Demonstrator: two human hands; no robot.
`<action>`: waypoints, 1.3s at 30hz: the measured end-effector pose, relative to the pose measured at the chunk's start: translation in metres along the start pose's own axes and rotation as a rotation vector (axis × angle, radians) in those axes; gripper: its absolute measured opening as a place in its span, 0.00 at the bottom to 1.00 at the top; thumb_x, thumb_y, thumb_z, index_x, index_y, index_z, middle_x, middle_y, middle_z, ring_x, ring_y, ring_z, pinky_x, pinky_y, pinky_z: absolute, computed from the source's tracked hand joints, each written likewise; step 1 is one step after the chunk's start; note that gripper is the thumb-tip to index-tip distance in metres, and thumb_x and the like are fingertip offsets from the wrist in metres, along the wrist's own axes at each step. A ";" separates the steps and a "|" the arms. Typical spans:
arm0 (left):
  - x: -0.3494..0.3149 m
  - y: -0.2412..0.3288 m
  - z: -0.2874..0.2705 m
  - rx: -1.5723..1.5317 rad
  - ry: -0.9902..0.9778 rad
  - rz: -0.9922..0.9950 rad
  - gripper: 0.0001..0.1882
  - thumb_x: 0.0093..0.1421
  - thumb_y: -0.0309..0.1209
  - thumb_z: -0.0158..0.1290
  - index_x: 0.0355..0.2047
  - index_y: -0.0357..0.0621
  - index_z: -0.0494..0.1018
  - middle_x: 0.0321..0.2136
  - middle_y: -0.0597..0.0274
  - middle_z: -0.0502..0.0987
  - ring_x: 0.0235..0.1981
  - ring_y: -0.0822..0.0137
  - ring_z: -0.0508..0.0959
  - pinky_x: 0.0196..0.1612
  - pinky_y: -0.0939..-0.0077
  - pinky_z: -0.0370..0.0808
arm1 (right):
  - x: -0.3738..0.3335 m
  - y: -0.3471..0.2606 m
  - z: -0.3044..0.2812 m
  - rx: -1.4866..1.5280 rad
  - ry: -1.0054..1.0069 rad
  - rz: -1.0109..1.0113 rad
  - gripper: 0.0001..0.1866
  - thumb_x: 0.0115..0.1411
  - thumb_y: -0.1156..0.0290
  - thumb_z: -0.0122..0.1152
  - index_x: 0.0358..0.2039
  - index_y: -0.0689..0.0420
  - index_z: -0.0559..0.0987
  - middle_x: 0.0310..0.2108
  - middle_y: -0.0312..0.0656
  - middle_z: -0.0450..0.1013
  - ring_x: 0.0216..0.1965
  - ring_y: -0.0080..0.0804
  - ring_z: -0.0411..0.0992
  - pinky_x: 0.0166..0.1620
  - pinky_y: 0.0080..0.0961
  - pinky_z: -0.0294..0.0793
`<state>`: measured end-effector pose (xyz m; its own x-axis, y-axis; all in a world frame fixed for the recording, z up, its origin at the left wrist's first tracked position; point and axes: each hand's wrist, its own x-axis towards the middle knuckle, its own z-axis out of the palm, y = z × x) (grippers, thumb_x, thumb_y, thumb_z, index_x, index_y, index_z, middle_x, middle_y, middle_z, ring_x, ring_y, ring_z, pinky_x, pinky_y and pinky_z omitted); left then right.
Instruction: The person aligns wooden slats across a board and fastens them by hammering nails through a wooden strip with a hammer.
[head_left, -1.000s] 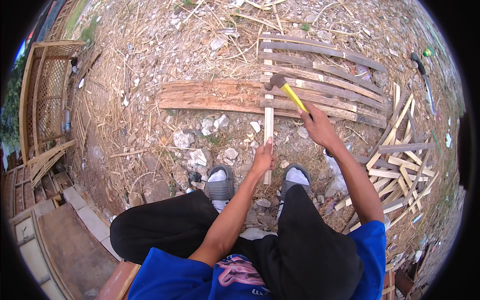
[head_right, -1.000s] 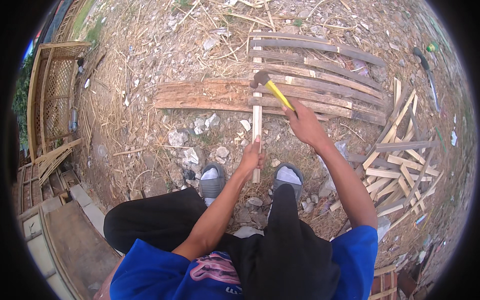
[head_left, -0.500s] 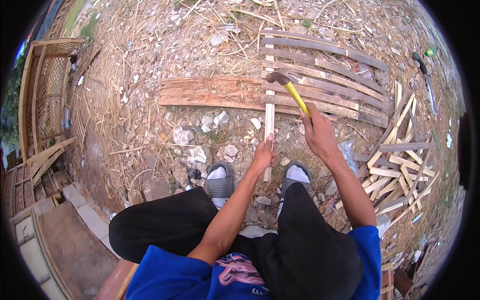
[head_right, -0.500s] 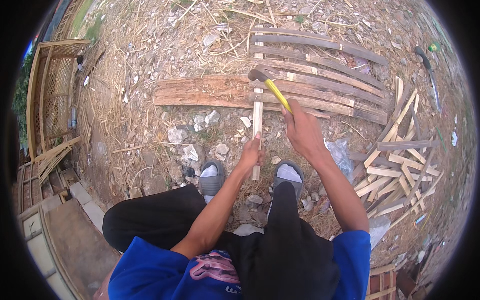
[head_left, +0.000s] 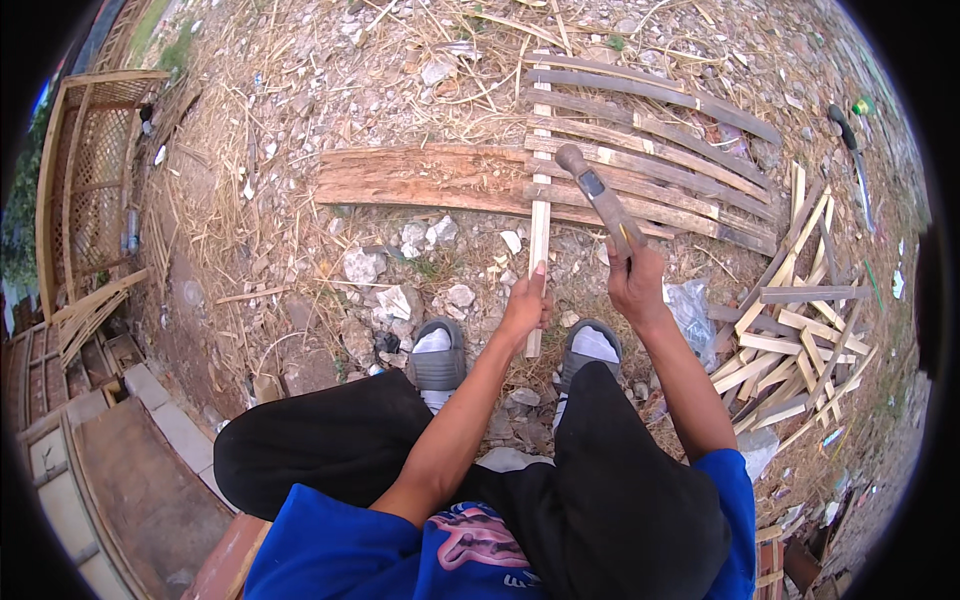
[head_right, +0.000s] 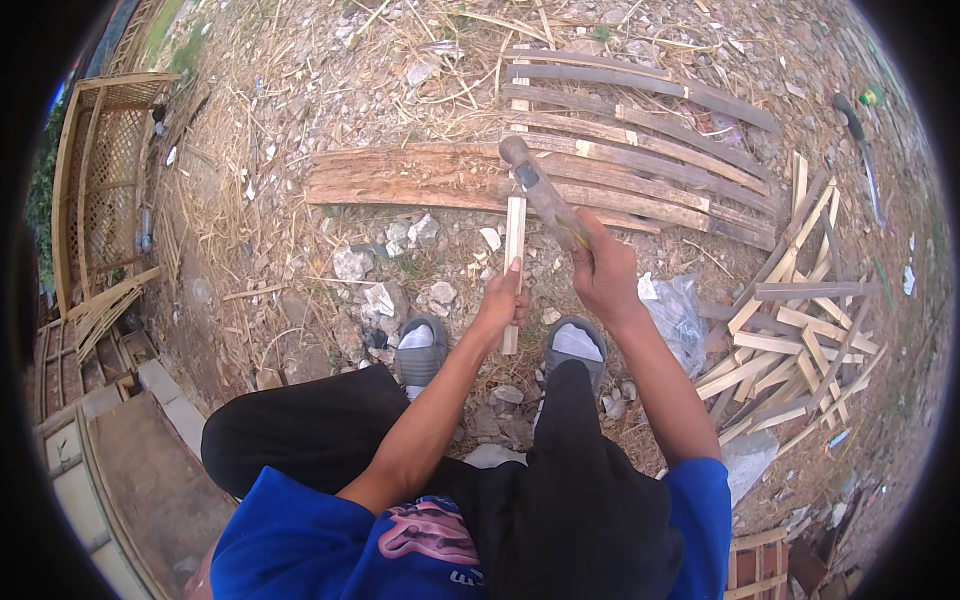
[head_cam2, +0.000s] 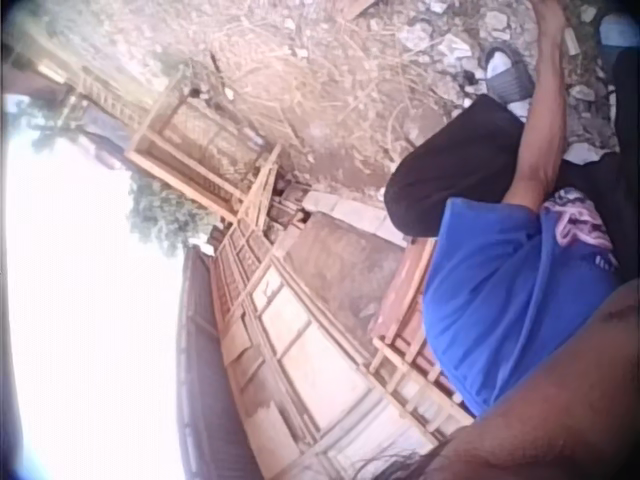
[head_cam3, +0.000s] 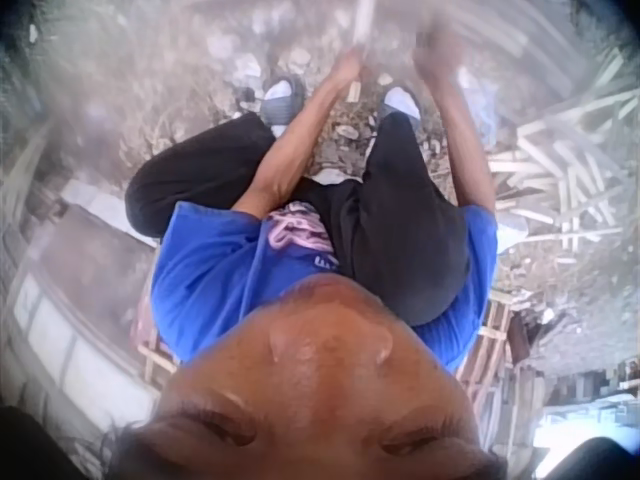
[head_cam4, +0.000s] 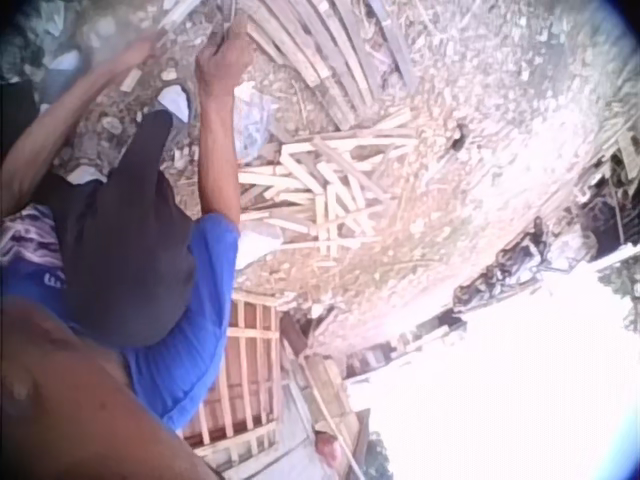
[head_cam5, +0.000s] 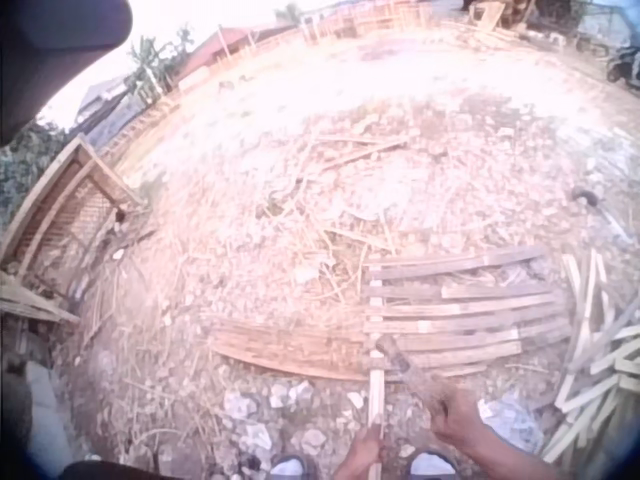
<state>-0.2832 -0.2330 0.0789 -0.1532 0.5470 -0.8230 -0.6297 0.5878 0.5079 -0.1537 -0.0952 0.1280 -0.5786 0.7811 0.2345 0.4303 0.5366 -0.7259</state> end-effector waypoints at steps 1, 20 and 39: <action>0.004 -0.002 -0.003 -0.010 0.000 0.006 0.21 0.70 0.55 0.40 0.33 0.51 0.60 0.15 0.75 0.56 0.13 0.79 0.54 0.16 0.80 0.52 | -0.004 0.012 0.010 0.026 0.055 -0.161 0.19 0.65 0.64 0.56 0.55 0.52 0.70 0.24 0.51 0.76 0.22 0.51 0.76 0.23 0.43 0.72; -0.035 0.014 0.015 0.025 0.004 0.058 0.18 0.70 0.51 0.43 0.33 0.52 0.61 0.16 0.76 0.56 0.13 0.80 0.54 0.15 0.81 0.53 | -0.036 -0.039 -0.041 0.015 -0.094 0.448 0.17 0.68 0.63 0.52 0.53 0.56 0.72 0.22 0.57 0.73 0.24 0.54 0.75 0.28 0.43 0.69; -0.369 0.274 0.203 0.380 -0.119 0.691 0.12 0.73 0.38 0.42 0.46 0.43 0.66 0.20 0.75 0.58 0.15 0.85 0.54 0.16 0.88 0.51 | -0.231 -0.078 -0.223 0.361 0.333 0.842 0.16 0.68 0.67 0.51 0.50 0.64 0.71 0.31 0.42 0.69 0.32 0.29 0.67 0.37 0.29 0.69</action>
<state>-0.2444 -0.1523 0.5732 -0.3180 0.9094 -0.2683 -0.1158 0.2436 0.9629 0.1006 -0.2462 0.2752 0.0708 0.9443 -0.3212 0.3430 -0.3255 -0.8812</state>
